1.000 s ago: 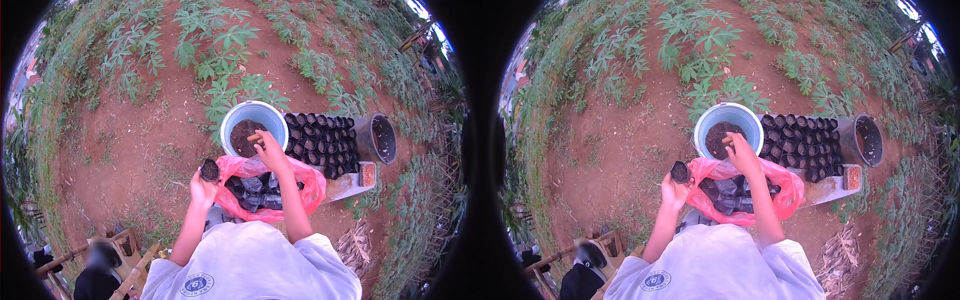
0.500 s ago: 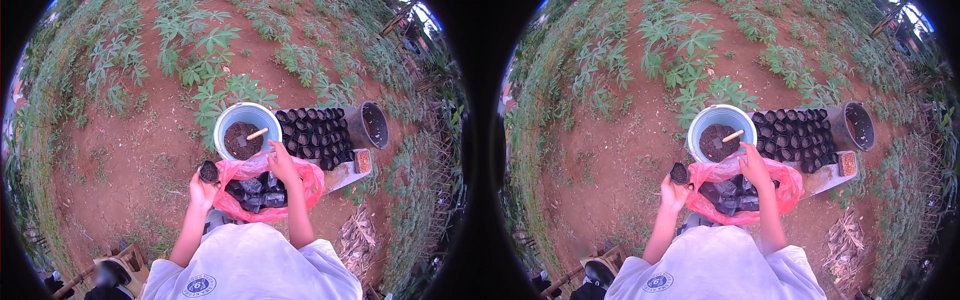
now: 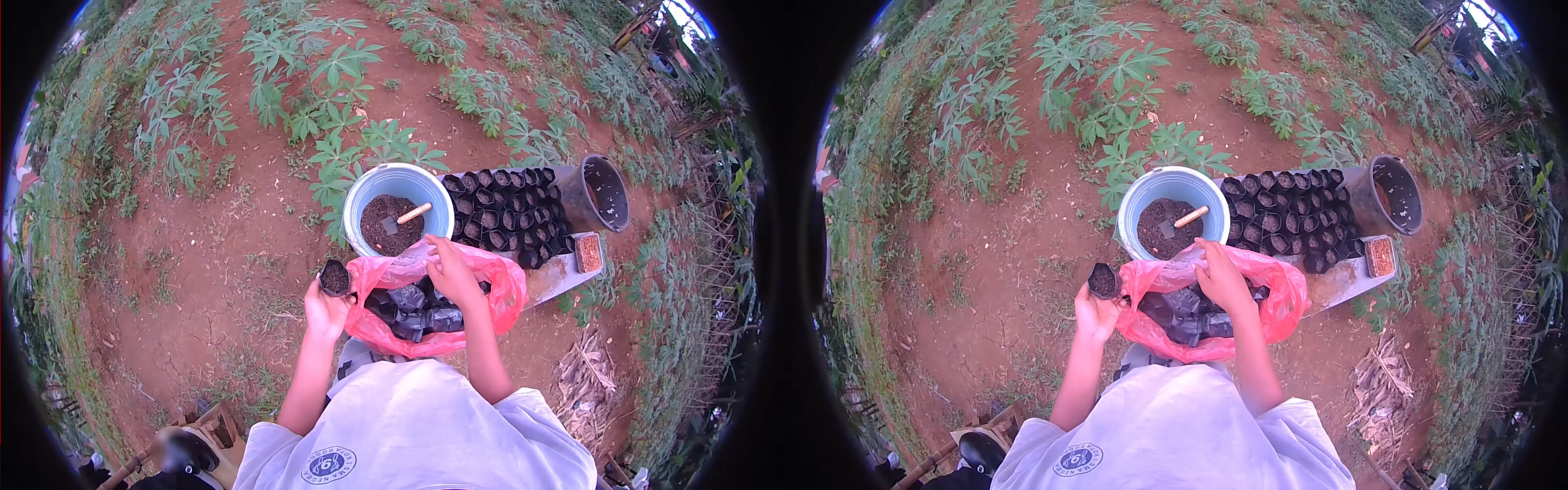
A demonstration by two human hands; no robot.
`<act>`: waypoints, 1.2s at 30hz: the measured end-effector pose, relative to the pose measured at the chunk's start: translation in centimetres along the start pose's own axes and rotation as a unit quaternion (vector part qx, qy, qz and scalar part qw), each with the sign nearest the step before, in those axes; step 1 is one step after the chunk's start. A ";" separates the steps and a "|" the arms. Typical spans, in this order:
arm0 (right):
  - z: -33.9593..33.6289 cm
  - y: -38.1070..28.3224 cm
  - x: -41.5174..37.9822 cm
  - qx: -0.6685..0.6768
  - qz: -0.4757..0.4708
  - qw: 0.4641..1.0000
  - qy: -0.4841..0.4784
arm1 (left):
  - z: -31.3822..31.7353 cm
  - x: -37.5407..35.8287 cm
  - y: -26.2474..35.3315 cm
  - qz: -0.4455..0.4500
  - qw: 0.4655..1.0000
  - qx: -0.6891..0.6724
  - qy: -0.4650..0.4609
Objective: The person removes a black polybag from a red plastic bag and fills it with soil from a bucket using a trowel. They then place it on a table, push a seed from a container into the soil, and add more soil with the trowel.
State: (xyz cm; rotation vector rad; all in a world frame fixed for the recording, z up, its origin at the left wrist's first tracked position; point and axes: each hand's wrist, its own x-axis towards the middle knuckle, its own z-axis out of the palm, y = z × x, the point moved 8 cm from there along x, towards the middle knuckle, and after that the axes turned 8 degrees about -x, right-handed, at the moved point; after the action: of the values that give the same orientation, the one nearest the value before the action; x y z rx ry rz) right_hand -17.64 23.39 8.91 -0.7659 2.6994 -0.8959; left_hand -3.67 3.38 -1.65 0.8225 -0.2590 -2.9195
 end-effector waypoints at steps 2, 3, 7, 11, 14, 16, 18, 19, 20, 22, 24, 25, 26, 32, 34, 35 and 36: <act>-0.2 0.0 -0.2 0.027 0.019 0.999 -0.021 | 0.3 -0.4 0.1 0.015 1.000 0.006 -0.006; -0.1 0.0 -0.3 0.019 0.006 0.999 -0.026 | 0.4 -0.6 0.0 0.018 1.000 0.010 -0.009; -0.7 -0.2 -0.9 0.016 -0.051 0.998 -0.037 | 1.0 -1.6 -1.3 0.038 0.999 -0.002 0.008; -1.2 1.1 -2.0 0.056 -0.095 0.992 -0.055 | 1.3 -2.6 -4.3 0.061 0.998 0.013 0.033; -3.9 1.4 -3.8 0.023 -0.122 0.990 -0.071 | 2.4 -3.2 -8.0 0.068 0.997 0.018 0.005; -4.7 3.2 -5.5 0.031 -0.133 0.989 -0.064 | 3.3 -3.5 -11.3 0.075 0.997 0.024 0.000; -5.6 4.6 -7.7 0.067 -0.154 0.983 -0.078 | 4.0 -3.5 -15.5 0.055 0.998 -0.006 0.009; -6.0 5.4 -9.0 0.093 -0.152 0.981 -0.074 | 4.8 -3.7 -17.7 0.039 0.999 -0.010 0.008; -6.5 6.3 -10.2 0.098 -0.156 0.981 -0.065 | 5.1 -3.5 -19.9 0.021 1.000 -0.006 0.002; -7.1 8.5 -12.5 0.134 -0.140 0.975 -0.112 | 6.5 -3.5 -24.0 -0.003 0.999 0.040 -0.005; -9.0 10.4 -14.5 0.164 -0.122 0.971 -0.126 | 7.7 -3.6 -27.5 -0.003 0.998 0.063 0.006; -10.2 11.5 -15.4 0.168 -0.109 0.972 -0.122 | 8.5 -3.7 -29.2 -0.016 0.997 0.082 -0.004; -11.1 12.6 -16.3 0.174 -0.096 0.973 -0.117 | 9.0 -3.8 -30.6 -0.029 0.994 0.102 -0.013; -15.2 16.9 -19.7 0.136 -0.095 0.982 -0.085 | 9.7 -5.0 -35.7 -0.057 0.988 0.143 0.024; -15.1 17.7 -20.6 0.122 -0.072 0.985 -0.098 | 11.0 -6.0 -37.3 -0.098 0.979 0.181 -0.006; -15.1 18.0 -21.0 0.099 -0.076 0.989 -0.073 | 10.0 -5.5 -37.6 -0.112 0.975 0.192 -0.024; -15.3 18.0 -21.3 0.076 -0.080 0.993 -0.047 | 10.2 -5.5 -37.9 -0.117 0.973 0.195 -0.026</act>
State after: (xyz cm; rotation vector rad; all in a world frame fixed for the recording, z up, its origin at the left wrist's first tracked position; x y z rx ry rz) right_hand -12.19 54.63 10.71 -0.9758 2.4823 -1.0580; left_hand -6.10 42.69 2.53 0.8743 -0.8162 -3.1620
